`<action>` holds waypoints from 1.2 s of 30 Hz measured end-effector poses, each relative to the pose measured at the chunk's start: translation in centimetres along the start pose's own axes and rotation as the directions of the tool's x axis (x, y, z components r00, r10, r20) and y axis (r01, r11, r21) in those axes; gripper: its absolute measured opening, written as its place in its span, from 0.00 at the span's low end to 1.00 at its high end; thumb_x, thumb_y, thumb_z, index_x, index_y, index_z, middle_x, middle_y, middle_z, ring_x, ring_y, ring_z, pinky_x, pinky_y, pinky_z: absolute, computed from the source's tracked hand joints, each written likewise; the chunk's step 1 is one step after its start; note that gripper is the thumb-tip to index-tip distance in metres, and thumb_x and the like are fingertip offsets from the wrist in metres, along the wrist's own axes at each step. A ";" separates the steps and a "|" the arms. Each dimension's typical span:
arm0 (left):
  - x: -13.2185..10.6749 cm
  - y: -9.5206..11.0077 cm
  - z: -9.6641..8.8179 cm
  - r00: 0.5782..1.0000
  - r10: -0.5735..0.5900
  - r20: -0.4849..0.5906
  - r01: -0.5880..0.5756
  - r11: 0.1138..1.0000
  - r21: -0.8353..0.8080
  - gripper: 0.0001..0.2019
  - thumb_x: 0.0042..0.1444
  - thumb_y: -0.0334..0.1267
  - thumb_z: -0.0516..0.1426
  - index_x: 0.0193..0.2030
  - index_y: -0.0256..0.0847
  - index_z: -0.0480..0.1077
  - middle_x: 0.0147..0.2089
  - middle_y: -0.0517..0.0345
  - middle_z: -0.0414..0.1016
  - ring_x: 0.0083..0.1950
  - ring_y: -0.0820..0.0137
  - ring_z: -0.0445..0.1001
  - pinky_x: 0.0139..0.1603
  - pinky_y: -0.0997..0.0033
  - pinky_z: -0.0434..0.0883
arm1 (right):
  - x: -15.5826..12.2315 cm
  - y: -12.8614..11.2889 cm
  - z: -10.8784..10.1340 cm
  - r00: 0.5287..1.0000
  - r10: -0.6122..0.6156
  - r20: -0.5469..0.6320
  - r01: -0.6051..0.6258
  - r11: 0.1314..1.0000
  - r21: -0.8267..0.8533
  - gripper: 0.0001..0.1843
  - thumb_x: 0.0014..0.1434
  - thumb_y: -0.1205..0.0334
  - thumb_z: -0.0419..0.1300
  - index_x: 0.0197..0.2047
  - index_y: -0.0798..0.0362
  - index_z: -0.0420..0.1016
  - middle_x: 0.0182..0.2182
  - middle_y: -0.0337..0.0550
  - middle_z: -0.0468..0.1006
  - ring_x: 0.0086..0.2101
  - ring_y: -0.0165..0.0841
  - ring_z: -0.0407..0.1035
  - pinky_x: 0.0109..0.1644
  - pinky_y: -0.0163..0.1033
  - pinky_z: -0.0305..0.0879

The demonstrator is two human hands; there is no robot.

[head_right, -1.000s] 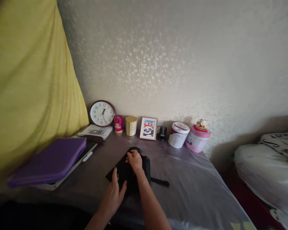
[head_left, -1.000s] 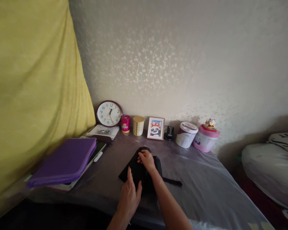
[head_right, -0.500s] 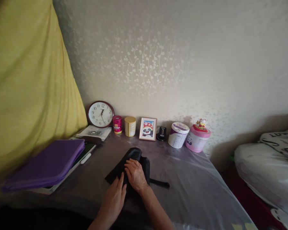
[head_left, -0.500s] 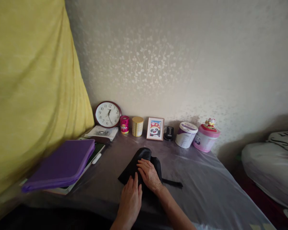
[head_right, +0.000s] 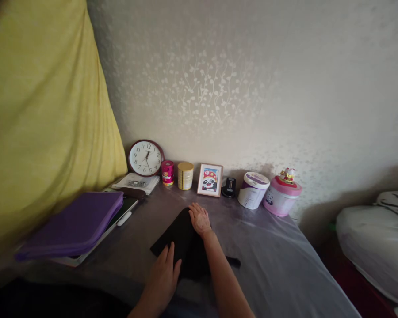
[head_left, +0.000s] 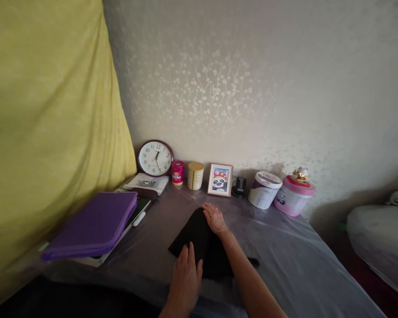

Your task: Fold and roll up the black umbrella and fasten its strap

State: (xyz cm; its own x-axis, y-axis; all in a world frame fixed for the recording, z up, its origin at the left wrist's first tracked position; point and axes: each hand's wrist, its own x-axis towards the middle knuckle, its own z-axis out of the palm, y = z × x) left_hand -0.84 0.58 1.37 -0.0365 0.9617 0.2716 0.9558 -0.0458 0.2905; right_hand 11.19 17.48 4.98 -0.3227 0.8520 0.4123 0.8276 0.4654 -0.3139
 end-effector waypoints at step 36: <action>-0.4 -1.3 -2.9 0.967 0.094 0.238 -0.086 0.995 -0.042 0.37 0.48 0.41 0.49 0.64 0.25 0.45 0.67 0.42 0.49 0.66 0.60 0.51 0.62 0.59 0.55 | -9.7 3.7 -4.3 0.859 0.508 0.061 -0.502 0.814 0.293 0.12 0.56 0.60 0.51 0.36 0.52 0.75 0.34 0.44 0.79 0.35 0.35 0.74 0.39 0.35 0.66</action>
State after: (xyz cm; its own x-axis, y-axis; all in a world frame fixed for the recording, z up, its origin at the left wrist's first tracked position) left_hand -2.88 -0.56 3.57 0.1236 0.9898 0.0714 0.9422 -0.1396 0.3045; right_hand 19.31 9.87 3.47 0.1158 0.9830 0.1428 0.7009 0.0210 -0.7130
